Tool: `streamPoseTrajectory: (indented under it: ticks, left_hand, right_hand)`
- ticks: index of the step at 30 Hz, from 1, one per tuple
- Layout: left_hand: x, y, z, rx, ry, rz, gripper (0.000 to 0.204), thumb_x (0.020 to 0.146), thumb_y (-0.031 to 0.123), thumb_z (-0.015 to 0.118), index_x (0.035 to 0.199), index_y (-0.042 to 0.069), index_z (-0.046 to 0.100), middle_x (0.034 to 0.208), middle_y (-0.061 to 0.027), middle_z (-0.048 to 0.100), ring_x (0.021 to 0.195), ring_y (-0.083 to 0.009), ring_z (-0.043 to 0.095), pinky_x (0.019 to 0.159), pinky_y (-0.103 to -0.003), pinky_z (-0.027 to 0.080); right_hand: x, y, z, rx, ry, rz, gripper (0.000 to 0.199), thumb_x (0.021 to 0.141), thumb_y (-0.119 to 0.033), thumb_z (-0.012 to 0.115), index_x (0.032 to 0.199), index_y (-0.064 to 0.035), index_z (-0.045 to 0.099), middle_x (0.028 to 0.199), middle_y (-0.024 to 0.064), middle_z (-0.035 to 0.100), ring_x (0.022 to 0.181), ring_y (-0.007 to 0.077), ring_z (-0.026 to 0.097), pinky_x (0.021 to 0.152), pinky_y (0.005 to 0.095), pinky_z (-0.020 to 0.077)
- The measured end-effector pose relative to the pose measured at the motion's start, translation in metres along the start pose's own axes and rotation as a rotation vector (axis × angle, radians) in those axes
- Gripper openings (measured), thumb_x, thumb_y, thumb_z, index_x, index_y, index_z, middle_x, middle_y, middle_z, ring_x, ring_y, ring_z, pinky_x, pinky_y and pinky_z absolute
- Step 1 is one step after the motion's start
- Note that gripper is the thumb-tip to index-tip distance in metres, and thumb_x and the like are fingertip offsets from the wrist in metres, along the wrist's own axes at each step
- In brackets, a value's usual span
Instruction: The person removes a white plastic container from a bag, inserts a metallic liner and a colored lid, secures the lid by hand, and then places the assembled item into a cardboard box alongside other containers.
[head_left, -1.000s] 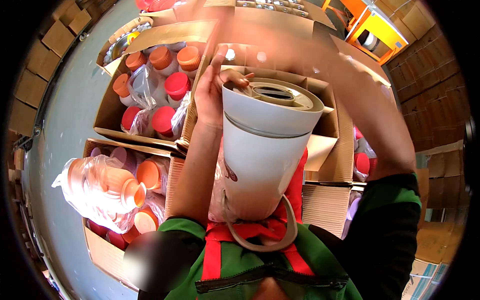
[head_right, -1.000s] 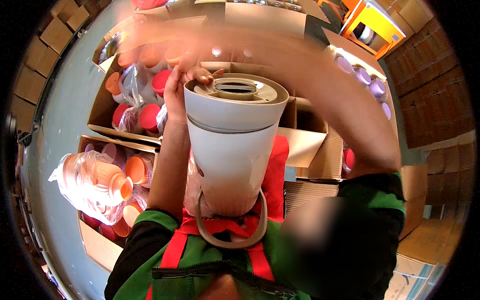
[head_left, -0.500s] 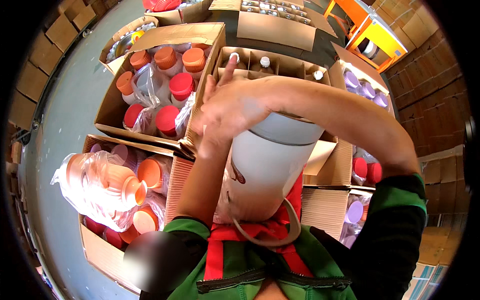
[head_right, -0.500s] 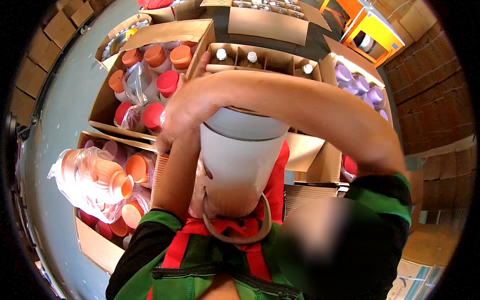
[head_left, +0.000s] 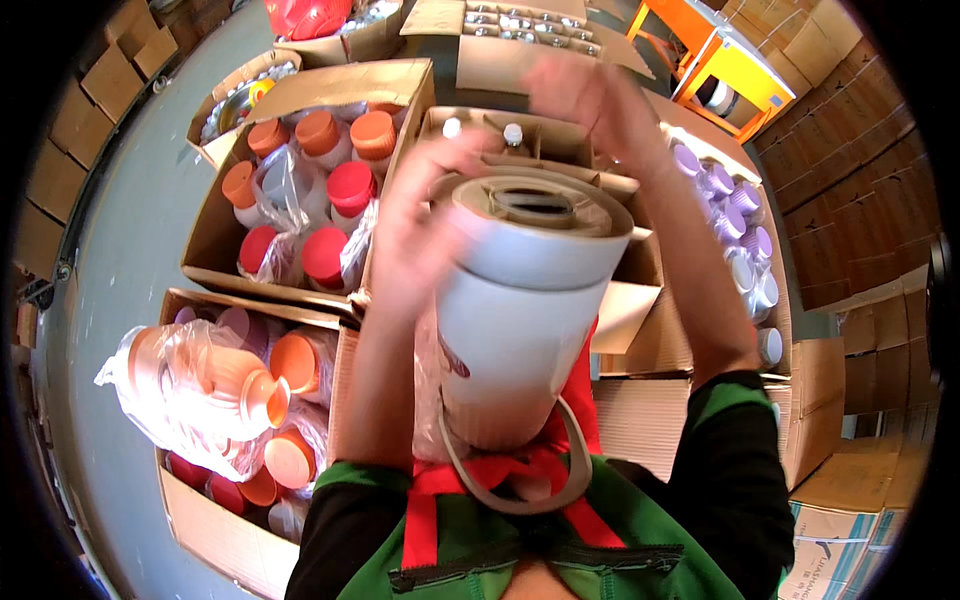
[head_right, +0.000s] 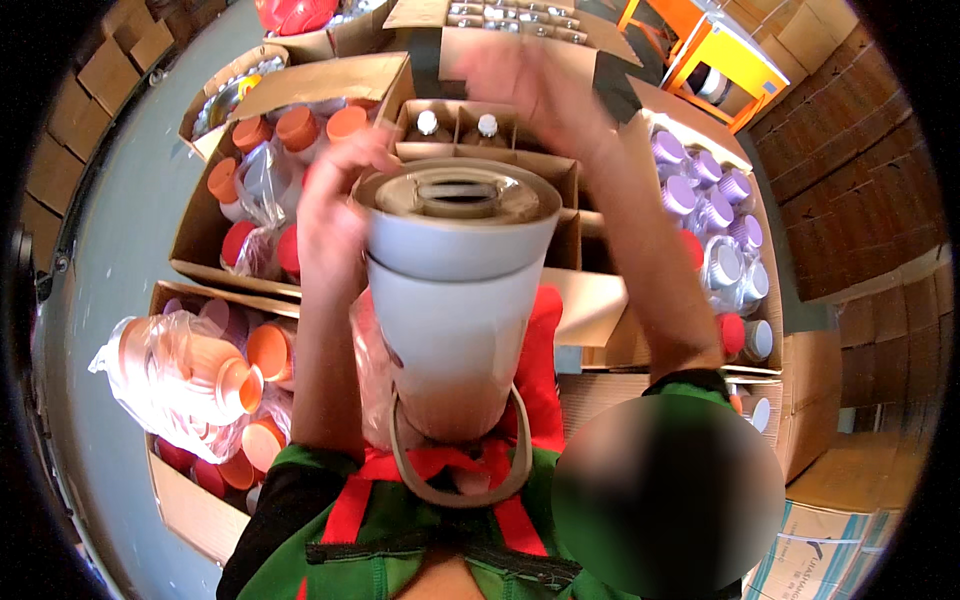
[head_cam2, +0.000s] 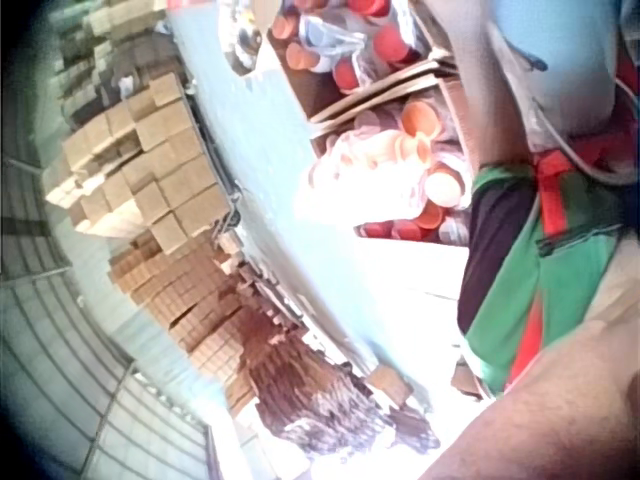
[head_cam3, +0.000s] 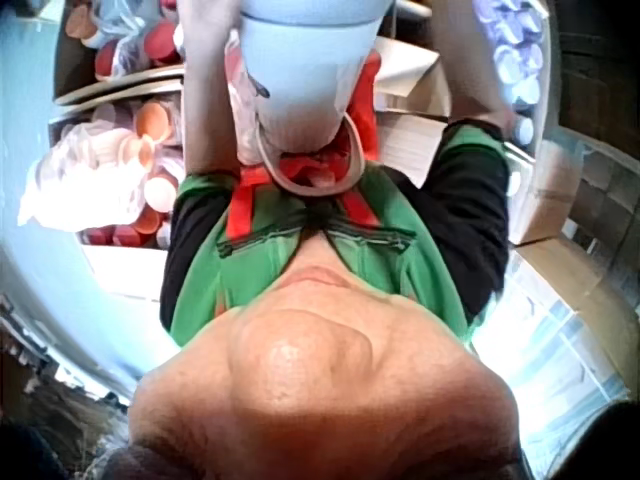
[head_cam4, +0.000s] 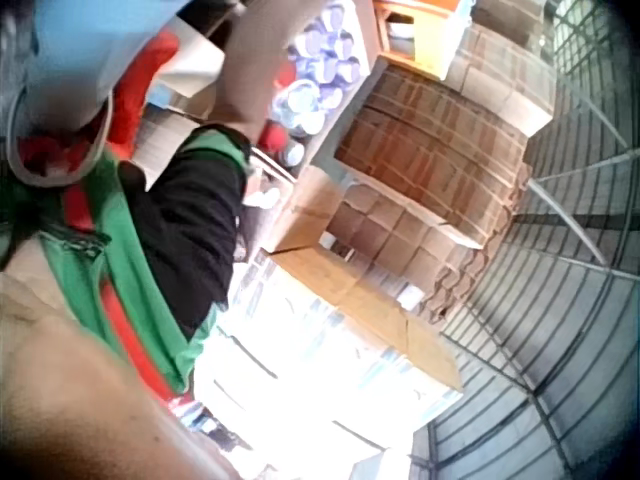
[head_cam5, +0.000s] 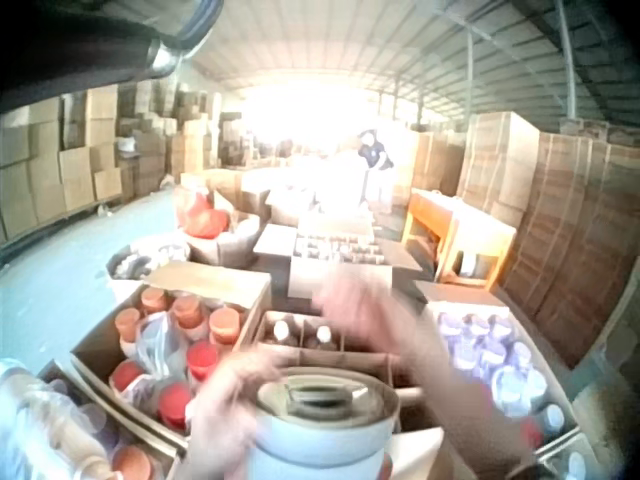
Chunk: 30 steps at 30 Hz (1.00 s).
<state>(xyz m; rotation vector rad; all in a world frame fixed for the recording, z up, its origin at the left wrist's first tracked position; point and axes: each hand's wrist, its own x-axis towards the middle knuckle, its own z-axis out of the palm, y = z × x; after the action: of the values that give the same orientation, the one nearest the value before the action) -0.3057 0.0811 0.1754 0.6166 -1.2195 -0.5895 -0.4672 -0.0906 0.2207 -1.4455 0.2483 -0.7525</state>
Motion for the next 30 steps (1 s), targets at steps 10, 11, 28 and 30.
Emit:
streamPoseTrajectory:
  ticks: [10,11,28,30]
  left_hand:
    - [0.018,-0.004,-0.025,0.522,-0.456,0.181,0.022,0.083,0.029,0.059,0.084,0.008,0.069,0.078,-0.0031,0.063,0.083,-0.0193,0.059,0.101,-0.044,0.030]
    - [0.014,-0.021,-0.031,0.449,-0.388,0.120,0.025,0.084,0.029,0.057,0.082,0.006,0.068,0.077,-0.0046,0.063,0.082,-0.0197,0.059,0.101,-0.044,0.030]
    - [-0.004,-0.084,0.014,-0.542,0.123,-0.734,0.043,0.095,0.033,0.039,0.075,0.000,0.057,0.081,-0.0121,0.059,0.103,-0.0291,0.053,0.095,-0.039,0.038]
    - [-0.004,-0.089,0.011,-0.691,0.066,-0.667,0.042,0.095,0.032,0.040,0.075,0.000,0.057,0.081,-0.0116,0.059,0.104,-0.0294,0.052,0.096,-0.039,0.037]
  right_hand:
    - [-0.089,0.046,0.026,-0.308,0.159,-0.160,0.067,0.096,-0.044,0.025,0.091,0.0084,0.066,0.093,0.0169,0.067,0.092,0.0221,0.061,0.088,0.0315,0.0433]
    - [-0.091,0.044,0.030,-0.140,0.224,-0.093,0.061,0.096,-0.040,0.027,0.092,0.0070,0.066,0.095,0.0164,0.067,0.090,0.0207,0.061,0.086,0.0310,0.0445]
    - [0.013,0.003,0.112,-0.907,-0.900,0.239,0.070,0.084,-0.063,0.044,0.128,-0.0092,0.047,0.128,0.0119,0.052,0.109,0.0255,0.053,0.096,0.0434,0.0383]
    - [0.021,-0.018,0.097,-0.606,-0.722,0.047,0.055,0.091,-0.050,0.039,0.130,-0.0114,0.049,0.133,0.0069,0.047,0.121,0.0217,0.043,0.102,0.0360,0.0318]
